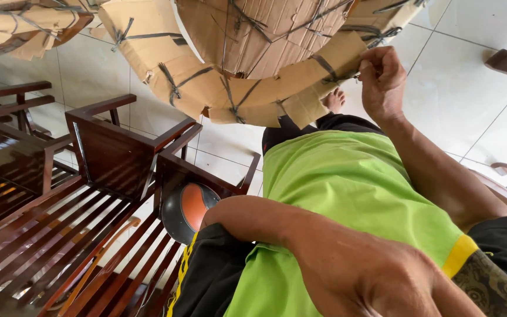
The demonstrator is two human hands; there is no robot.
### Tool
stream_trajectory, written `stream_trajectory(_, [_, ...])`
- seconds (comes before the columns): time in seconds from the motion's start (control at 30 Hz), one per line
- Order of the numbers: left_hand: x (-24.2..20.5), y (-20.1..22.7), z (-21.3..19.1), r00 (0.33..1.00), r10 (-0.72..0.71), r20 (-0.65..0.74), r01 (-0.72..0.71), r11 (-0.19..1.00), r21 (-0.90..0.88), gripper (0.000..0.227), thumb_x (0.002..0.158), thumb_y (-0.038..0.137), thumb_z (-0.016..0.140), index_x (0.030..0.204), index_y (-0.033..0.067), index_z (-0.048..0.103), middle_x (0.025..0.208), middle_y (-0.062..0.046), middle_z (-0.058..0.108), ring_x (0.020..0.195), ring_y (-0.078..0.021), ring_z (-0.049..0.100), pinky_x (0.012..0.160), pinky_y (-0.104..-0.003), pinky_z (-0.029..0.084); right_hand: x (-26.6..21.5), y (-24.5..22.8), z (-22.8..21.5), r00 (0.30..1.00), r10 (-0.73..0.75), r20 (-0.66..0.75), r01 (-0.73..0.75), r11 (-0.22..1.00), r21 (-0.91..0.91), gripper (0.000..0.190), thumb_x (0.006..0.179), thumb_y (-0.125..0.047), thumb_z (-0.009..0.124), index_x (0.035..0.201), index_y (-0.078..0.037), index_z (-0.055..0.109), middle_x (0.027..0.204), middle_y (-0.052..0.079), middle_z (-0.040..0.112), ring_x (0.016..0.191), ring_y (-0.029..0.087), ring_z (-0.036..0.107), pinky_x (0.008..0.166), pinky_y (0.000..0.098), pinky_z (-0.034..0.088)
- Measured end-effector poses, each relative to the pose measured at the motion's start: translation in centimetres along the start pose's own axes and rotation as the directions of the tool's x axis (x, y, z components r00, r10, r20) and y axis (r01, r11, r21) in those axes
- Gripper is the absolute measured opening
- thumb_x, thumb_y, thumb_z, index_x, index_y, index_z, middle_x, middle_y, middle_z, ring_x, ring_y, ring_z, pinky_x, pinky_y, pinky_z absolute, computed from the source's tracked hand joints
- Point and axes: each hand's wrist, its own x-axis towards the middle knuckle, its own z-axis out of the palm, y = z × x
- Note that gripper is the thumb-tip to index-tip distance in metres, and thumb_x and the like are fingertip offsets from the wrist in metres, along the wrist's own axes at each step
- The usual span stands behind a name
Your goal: Wrapping a wooden chair with cardboard sheets and securing them with plastic ties for protection.
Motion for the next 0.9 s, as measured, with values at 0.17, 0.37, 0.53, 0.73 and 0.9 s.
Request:
stream_trajectory(0.17, [-2.7, 4.2, -1.4, 0.999, 0.03, 0.031, -0.03, 1.0, -0.002, 0.024, 0.117, 0.028, 0.047, 0.125, 0.0168, 0.066, 0.138, 0.003, 0.064, 0.122, -0.0225, 0.073, 0.116, -0.042, 0.07, 0.2, 1.3, 1.1, 0.997, 0.048, -0.063, -0.053, 0.996, -0.068, 0.012, 0.105, 0.006, 0.051, 0.108, -0.006, 0.053, 0.087, 0.006, 0.055, 0.071, 0.015, 0.048, 0.057, 0.0316, 0.044])
stream_trajectory(0.37, [-5.4, 8.6, -4.2, 0.998, 0.026, 0.062, -0.025, 0.999, -0.023, 0.028, 0.115, 0.033, 0.044, 0.123, 0.0156, 0.066, 0.135, 0.001, 0.064, 0.12, -0.0262, 0.073, 0.115, -0.044, 0.068, 0.4, 1.0, 2.1, 0.988, 0.015, -0.154, -0.06, 0.954, -0.294, 0.013, 0.099, -0.001, 0.048, 0.104, -0.001, 0.06, 0.096, 0.01, 0.063, 0.08, 0.021, 0.053, 0.066, 0.039, 0.043])
stream_trajectory(0.53, [-6.1, 10.4, -5.7, 0.988, 0.027, 0.153, -0.014, 0.996, -0.088, 0.034, 0.114, 0.037, 0.041, 0.121, 0.0144, 0.065, 0.132, -0.002, 0.064, 0.118, -0.0299, 0.073, 0.114, -0.046, 0.066, 1.5, 1.8, 2.7, 0.951, 0.162, -0.262, -0.227, 0.944, -0.239, 0.016, 0.097, 0.005, 0.045, 0.101, -0.005, 0.057, 0.077, 0.006, 0.055, 0.061, 0.017, 0.048, 0.051, 0.0328, 0.037])
stream_trajectory(0.73, [-5.2, 10.9, -8.2, 0.978, 0.03, 0.208, 0.003, 0.987, -0.158, 0.039, 0.113, 0.042, 0.039, 0.12, 0.0131, 0.065, 0.13, -0.004, 0.063, 0.116, -0.0336, 0.073, 0.114, -0.048, 0.065, 1.4, 3.3, 1.7, 0.971, 0.068, -0.231, -0.155, 0.911, -0.382, 0.023, 0.089, 0.007, 0.045, 0.098, -0.005, 0.062, 0.087, 0.007, 0.063, 0.078, 0.02, 0.055, 0.066, 0.0358, 0.045])
stream_trajectory(0.9, [-2.6, 10.7, -12.1, 0.973, 0.048, 0.224, -0.003, 0.98, -0.2, 0.044, 0.112, 0.045, 0.036, 0.118, 0.0122, 0.065, 0.128, -0.006, 0.063, 0.115, -0.0364, 0.072, 0.113, -0.05, 0.063, 3.2, 0.2, 0.5, 0.985, 0.172, -0.029, -0.166, 0.881, -0.443, 0.022, 0.094, 0.011, 0.043, 0.097, -0.004, 0.059, 0.085, 0.007, 0.061, 0.073, 0.02, 0.051, 0.061, 0.0368, 0.041])
